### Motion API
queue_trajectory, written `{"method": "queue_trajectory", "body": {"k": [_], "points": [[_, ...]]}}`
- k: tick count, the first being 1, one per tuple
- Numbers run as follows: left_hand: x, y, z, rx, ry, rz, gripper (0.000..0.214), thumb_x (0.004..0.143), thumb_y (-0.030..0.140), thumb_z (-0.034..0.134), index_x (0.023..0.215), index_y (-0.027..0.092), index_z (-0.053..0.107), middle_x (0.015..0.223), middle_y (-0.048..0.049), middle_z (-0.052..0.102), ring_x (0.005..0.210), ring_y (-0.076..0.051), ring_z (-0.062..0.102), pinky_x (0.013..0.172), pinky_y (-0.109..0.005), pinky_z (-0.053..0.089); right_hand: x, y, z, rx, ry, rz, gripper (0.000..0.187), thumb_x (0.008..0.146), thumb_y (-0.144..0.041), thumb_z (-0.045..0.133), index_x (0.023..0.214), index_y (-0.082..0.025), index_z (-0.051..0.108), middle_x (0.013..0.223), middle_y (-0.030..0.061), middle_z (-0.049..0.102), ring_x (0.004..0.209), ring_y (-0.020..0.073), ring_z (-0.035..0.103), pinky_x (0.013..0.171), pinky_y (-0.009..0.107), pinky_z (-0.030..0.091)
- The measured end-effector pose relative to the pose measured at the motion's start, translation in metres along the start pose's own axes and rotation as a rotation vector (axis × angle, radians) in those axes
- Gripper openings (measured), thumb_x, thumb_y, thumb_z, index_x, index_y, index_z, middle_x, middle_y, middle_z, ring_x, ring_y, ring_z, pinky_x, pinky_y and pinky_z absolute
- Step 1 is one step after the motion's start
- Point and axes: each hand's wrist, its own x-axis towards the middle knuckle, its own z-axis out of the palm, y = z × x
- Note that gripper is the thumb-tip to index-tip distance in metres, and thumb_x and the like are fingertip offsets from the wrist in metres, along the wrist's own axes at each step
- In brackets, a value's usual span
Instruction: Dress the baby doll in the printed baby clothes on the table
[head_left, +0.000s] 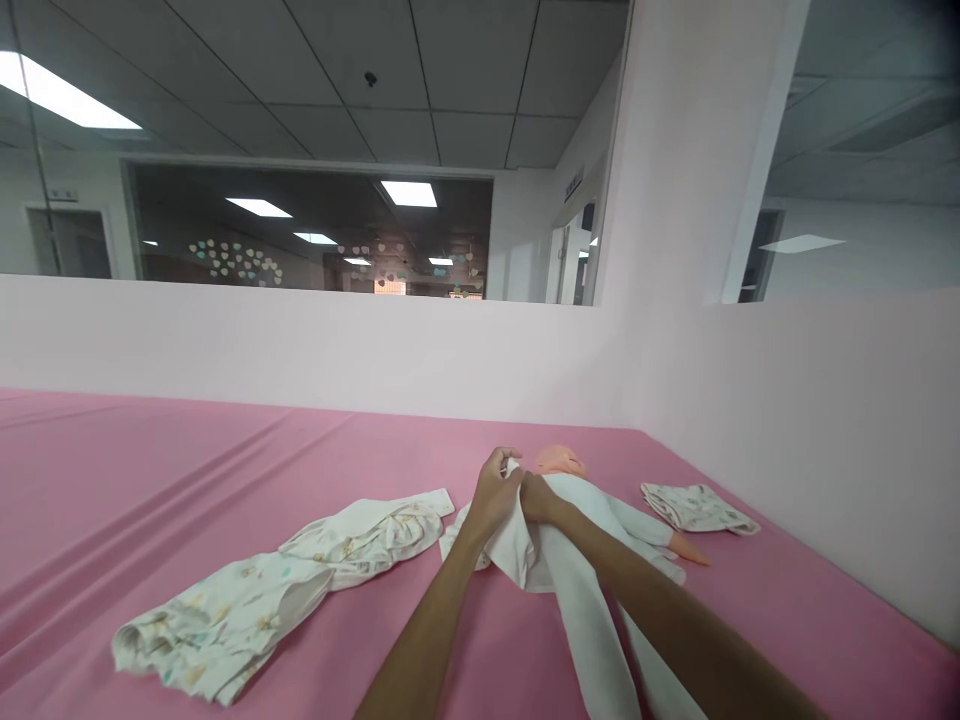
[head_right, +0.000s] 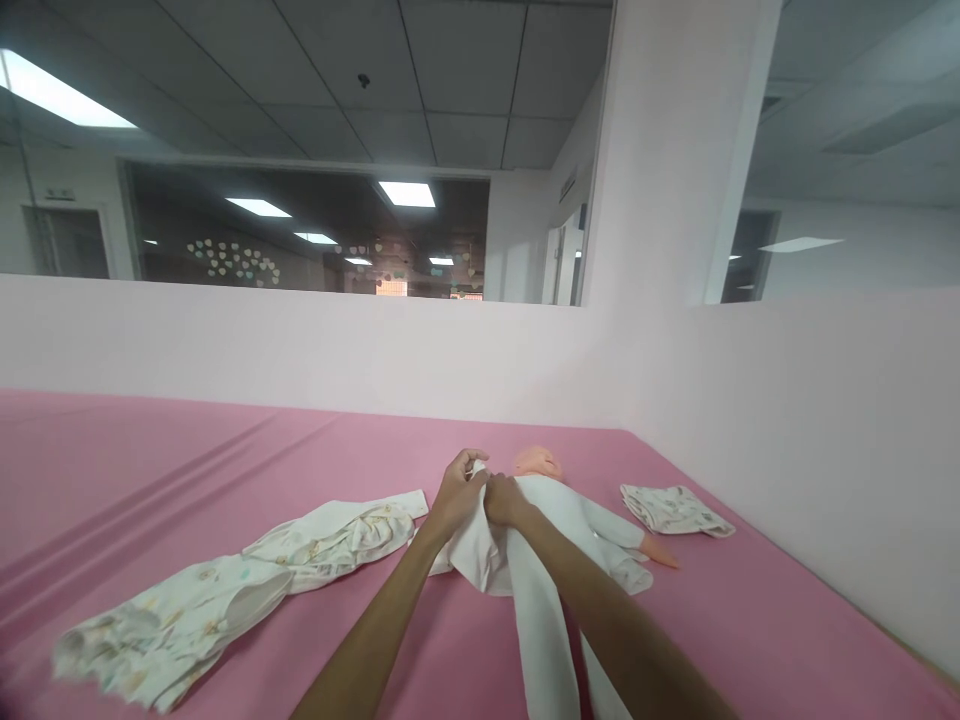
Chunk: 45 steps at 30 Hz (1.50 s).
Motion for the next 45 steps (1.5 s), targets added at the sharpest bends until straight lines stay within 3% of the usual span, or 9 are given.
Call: {"method": "queue_trajectory", "body": {"k": [5, 9, 16, 19, 23, 29, 37, 41, 45], "points": [[-0.006, -0.002, 0.004, 0.018, -0.092, -0.013, 0.036, 0.074, 0.017, 0.056, 0.11, 0.022, 0.056, 0.085, -0.0004, 0.06, 0.077, -0.015, 0.056, 0.073, -0.023, 0.044, 0.004, 0.02, -0.017, 0.119, 0.083, 0.013, 0.019, 0.09, -0.026, 0.053, 0.104, -0.016, 0.062, 0.099, 0.0034, 0.067, 0.086, 0.0161, 0.062, 0.078, 0.03, 0.047], [-0.026, 0.0, 0.006, 0.342, -0.171, -0.095, 0.054, 0.069, 0.011, 0.054, 0.121, 0.026, 0.05, 0.076, -0.0006, 0.06, 0.076, -0.022, 0.058, 0.077, -0.031, 0.043, 0.001, 0.042, -0.019, 0.122, 0.168, 0.162, 0.022, 0.087, -0.019, 0.045, 0.093, -0.017, 0.066, 0.094, 0.0099, 0.069, 0.089, 0.0218, 0.061, 0.079, 0.033, 0.041], [-0.057, 0.002, -0.001, 0.653, -0.365, -0.196, 0.045, 0.059, 0.005, 0.058, 0.098, 0.026, 0.058, 0.066, -0.0014, 0.055, 0.074, -0.032, 0.06, 0.072, -0.038, 0.041, -0.009, 0.061, -0.013, 0.213, 0.189, 0.209, 0.028, 0.085, -0.025, 0.049, 0.106, -0.02, 0.066, 0.106, 0.0083, 0.068, 0.101, 0.0222, 0.057, 0.086, 0.031, 0.036], [-0.055, 0.004, -0.007, 0.68, -0.412, -0.218, 0.034, 0.065, 0.014, 0.058, 0.097, 0.026, 0.058, 0.07, -0.0029, 0.057, 0.07, -0.029, 0.059, 0.067, -0.035, 0.04, -0.037, 0.083, -0.017, 0.259, 0.229, 0.271, 0.032, 0.086, -0.03, 0.046, 0.112, -0.021, 0.063, 0.109, 0.0064, 0.066, 0.1, 0.0188, 0.056, 0.084, 0.027, 0.036], [-0.039, 0.009, -0.003, 0.75, -0.278, -0.131, 0.025, 0.08, 0.025, 0.048, 0.104, 0.025, 0.057, 0.084, -0.0046, 0.063, 0.077, -0.024, 0.059, 0.066, -0.03, 0.038, -0.114, 0.128, -0.012, 0.264, 0.264, 0.499, 0.033, 0.09, -0.026, 0.032, 0.085, -0.017, 0.063, 0.084, 0.0076, 0.066, 0.077, 0.018, 0.056, 0.066, 0.027, 0.034], [0.011, 0.016, 0.071, 1.05, -0.453, 0.166, 0.034, 0.093, 0.028, 0.03, 0.122, 0.021, 0.046, 0.116, -0.0078, 0.059, 0.105, -0.022, 0.057, 0.083, -0.032, 0.045, -0.215, 0.162, 0.024, 0.328, 0.164, 0.647, 0.025, 0.083, -0.035, 0.048, 0.065, -0.019, 0.055, 0.07, 0.0018, 0.06, 0.063, 0.0153, 0.052, 0.055, 0.024, 0.028], [0.058, -0.022, 0.217, 1.281, -0.814, 0.179, 0.04, 0.08, 0.018, 0.059, 0.12, 0.015, 0.055, 0.121, -0.0149, 0.058, 0.113, -0.029, 0.055, 0.094, -0.044, 0.042, -0.211, 0.168, 0.048, 0.311, 0.175, 0.662, 0.013, 0.08, -0.024, 0.047, 0.074, -0.018, 0.058, 0.085, 0.0033, 0.061, 0.077, 0.0159, 0.056, 0.06, 0.023, 0.03], [0.06, -0.035, 0.233, 1.344, -0.902, 0.149, 0.048, 0.074, 0.028, 0.069, 0.12, 0.018, 0.055, 0.122, -0.0127, 0.059, 0.114, -0.029, 0.054, 0.098, -0.05, 0.038, -0.214, 0.185, 0.051, 0.271, 0.176, 0.701, 0.014, 0.083, -0.024, 0.044, 0.076, -0.018, 0.056, 0.082, 0.0036, 0.061, 0.077, 0.0168, 0.055, 0.059, 0.025, 0.029], [0.063, -0.026, 0.214, 1.33, -0.884, 0.195, 0.049, 0.078, 0.037, 0.063, 0.122, 0.02, 0.05, 0.127, -0.0154, 0.055, 0.118, -0.031, 0.05, 0.095, -0.046, 0.04, -0.23, 0.221, 0.045, 0.23, 0.179, 0.851, 0.021, 0.087, -0.025, 0.037, 0.084, -0.017, 0.056, 0.086, 0.008, 0.063, 0.078, 0.0199, 0.056, 0.059, 0.027, 0.03]]}}
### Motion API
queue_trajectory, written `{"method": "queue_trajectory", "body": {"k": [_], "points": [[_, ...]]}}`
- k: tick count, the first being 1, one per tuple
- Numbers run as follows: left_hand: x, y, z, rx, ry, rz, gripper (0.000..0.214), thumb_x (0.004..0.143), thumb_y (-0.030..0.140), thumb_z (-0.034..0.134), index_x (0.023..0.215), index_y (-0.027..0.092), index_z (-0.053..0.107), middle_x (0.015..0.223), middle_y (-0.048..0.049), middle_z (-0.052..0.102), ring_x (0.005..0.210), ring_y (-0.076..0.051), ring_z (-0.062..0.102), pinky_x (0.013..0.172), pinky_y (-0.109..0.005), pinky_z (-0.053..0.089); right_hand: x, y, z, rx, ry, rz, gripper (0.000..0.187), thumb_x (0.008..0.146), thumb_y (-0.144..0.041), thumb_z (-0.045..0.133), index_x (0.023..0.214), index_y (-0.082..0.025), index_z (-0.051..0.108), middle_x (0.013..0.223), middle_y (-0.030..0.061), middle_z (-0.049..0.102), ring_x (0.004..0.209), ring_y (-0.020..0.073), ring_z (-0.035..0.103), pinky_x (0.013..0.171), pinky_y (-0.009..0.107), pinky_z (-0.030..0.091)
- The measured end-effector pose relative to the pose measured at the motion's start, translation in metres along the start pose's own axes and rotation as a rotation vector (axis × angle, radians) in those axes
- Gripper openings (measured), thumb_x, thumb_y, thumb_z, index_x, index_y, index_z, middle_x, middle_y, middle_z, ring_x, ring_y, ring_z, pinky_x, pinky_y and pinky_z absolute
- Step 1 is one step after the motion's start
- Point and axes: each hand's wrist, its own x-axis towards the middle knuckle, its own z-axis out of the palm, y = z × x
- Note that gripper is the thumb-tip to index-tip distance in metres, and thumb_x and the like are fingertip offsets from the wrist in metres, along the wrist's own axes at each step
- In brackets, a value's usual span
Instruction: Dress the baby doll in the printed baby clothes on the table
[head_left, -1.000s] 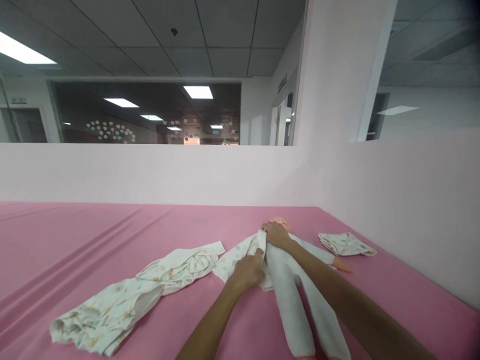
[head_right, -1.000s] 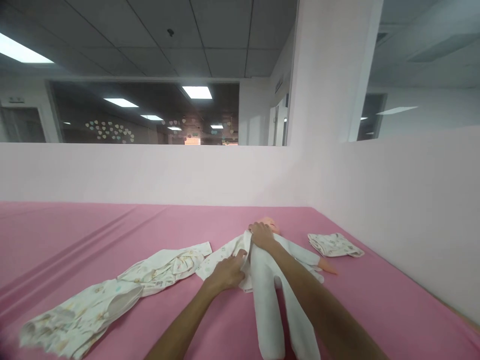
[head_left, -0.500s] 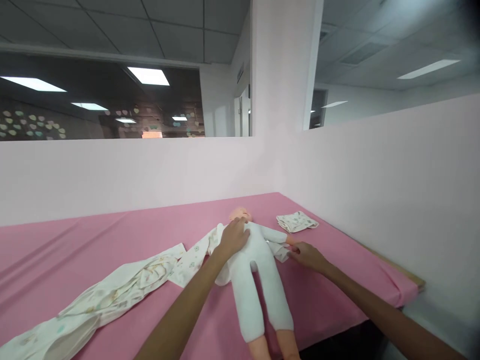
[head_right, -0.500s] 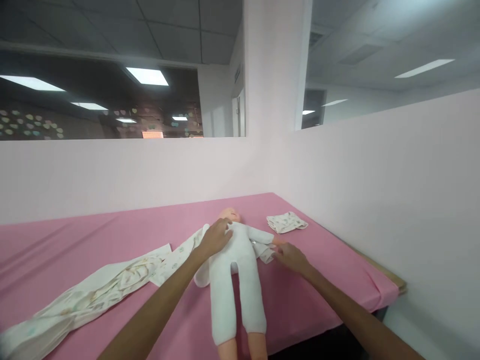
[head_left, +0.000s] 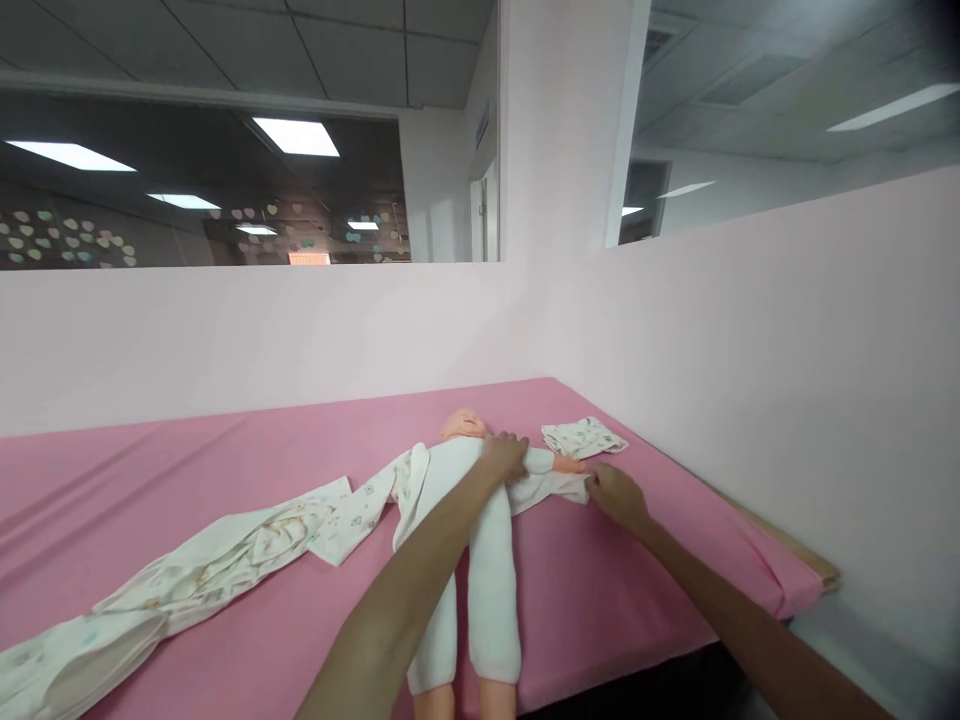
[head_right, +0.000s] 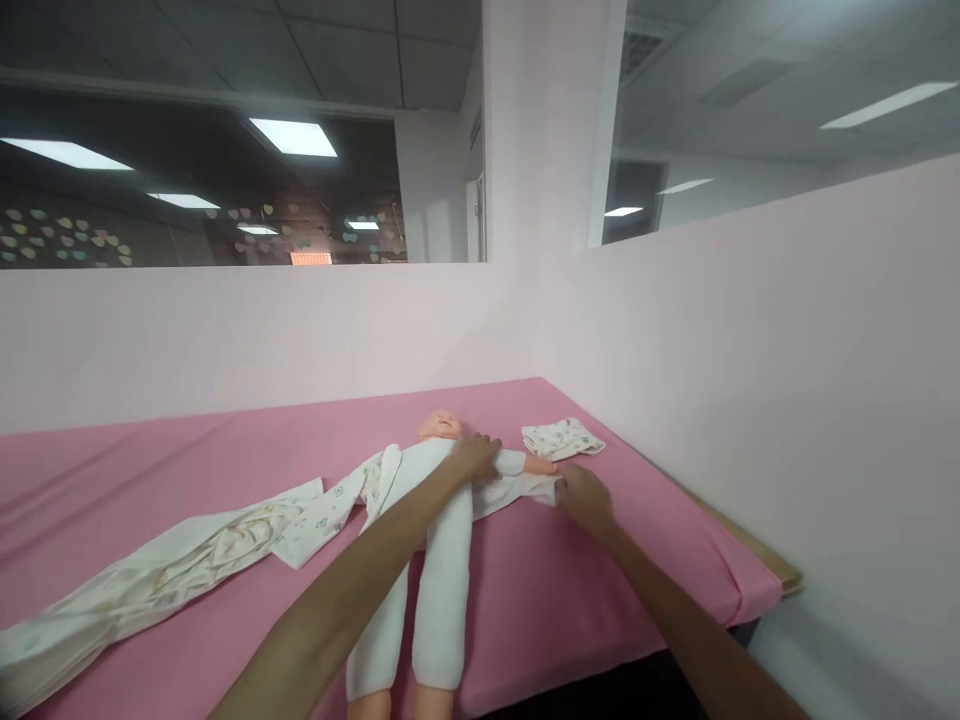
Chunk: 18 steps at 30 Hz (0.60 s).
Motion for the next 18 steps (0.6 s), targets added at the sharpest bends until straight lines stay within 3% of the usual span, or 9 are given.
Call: {"method": "queue_trajectory", "body": {"k": [5, 9, 14, 18], "points": [[-0.03, -0.014, -0.009, -0.03, 0.021, 0.034, 0.043, 0.083, 0.043, 0.052, 0.12, 0.021, 0.047, 0.123, -0.0124, 0.057, 0.113, -0.028, 0.054, 0.089, -0.041, 0.044, 0.03, 0.049, -0.032, -0.022, 0.045, 0.187, 0.03, 0.091, -0.028, 0.031, 0.095, -0.017, 0.058, 0.097, 0.0129, 0.064, 0.087, 0.0247, 0.06, 0.063, 0.03, 0.036], [-0.048, -0.01, -0.001, -0.054, 0.021, 0.03, 0.043, 0.079, 0.041, 0.056, 0.116, 0.02, 0.049, 0.12, -0.0126, 0.059, 0.113, -0.029, 0.054, 0.092, -0.043, 0.042, 0.046, 0.064, -0.047, -0.052, 0.068, 0.286, 0.032, 0.09, -0.028, 0.032, 0.103, -0.015, 0.058, 0.102, 0.0171, 0.064, 0.092, 0.0297, 0.061, 0.064, 0.034, 0.04], [-0.053, -0.005, 0.002, -0.129, 0.078, 0.02, 0.042, 0.078, 0.037, 0.056, 0.116, 0.019, 0.048, 0.121, -0.0143, 0.059, 0.111, -0.031, 0.055, 0.089, -0.044, 0.043, 0.046, 0.041, -0.036, -0.079, 0.051, 0.238, 0.029, 0.089, -0.023, 0.035, 0.101, -0.014, 0.059, 0.097, 0.0172, 0.065, 0.087, 0.0286, 0.063, 0.063, 0.033, 0.042], [-0.05, -0.003, -0.001, -0.235, 0.115, 0.079, 0.045, 0.076, 0.031, 0.057, 0.118, 0.02, 0.047, 0.116, -0.011, 0.062, 0.1, -0.028, 0.061, 0.078, -0.036, 0.046, 0.043, 0.002, -0.024, -0.094, 0.06, 0.048, 0.021, 0.09, -0.023, 0.046, 0.1, -0.013, 0.061, 0.104, 0.016, 0.063, 0.095, 0.0252, 0.061, 0.077, 0.037, 0.046]]}}
